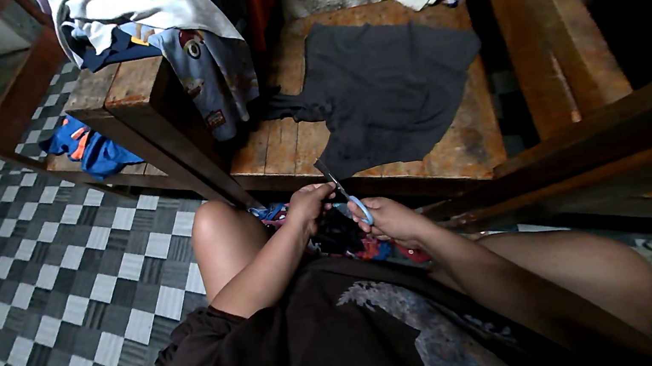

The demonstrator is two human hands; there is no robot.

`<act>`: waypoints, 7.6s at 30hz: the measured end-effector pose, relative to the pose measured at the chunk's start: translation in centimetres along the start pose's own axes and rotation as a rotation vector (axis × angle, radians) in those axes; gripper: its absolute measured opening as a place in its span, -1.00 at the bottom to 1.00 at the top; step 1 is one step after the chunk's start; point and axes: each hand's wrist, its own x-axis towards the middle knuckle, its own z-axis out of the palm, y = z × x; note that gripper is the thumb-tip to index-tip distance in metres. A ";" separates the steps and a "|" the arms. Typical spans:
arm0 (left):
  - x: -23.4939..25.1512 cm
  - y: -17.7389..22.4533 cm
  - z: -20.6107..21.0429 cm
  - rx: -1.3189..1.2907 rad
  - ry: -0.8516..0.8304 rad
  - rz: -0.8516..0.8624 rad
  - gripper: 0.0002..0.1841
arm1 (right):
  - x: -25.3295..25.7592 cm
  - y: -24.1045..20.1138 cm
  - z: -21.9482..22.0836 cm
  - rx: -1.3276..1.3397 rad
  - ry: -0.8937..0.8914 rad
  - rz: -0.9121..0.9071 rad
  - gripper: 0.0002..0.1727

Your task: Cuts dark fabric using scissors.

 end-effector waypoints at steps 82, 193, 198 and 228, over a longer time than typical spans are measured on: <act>9.8 13.6 -1.4 1.064 0.272 0.362 -0.39 | 0.2 -5.1 -6.6 -0.748 0.732 -0.070 -0.21; 2.4 5.8 0.6 0.154 -0.451 0.280 -0.82 | 1.2 -2.6 -4.1 0.312 0.313 -0.723 -0.39; 2.7 5.9 0.4 0.125 -0.462 0.236 -0.86 | 1.4 -2.7 -4.6 0.311 0.317 -0.744 -0.38; 3.8 7.6 -0.3 -0.122 -0.619 -0.066 -0.49 | -3.1 -1.6 -5.2 -0.330 -0.098 -0.227 -0.69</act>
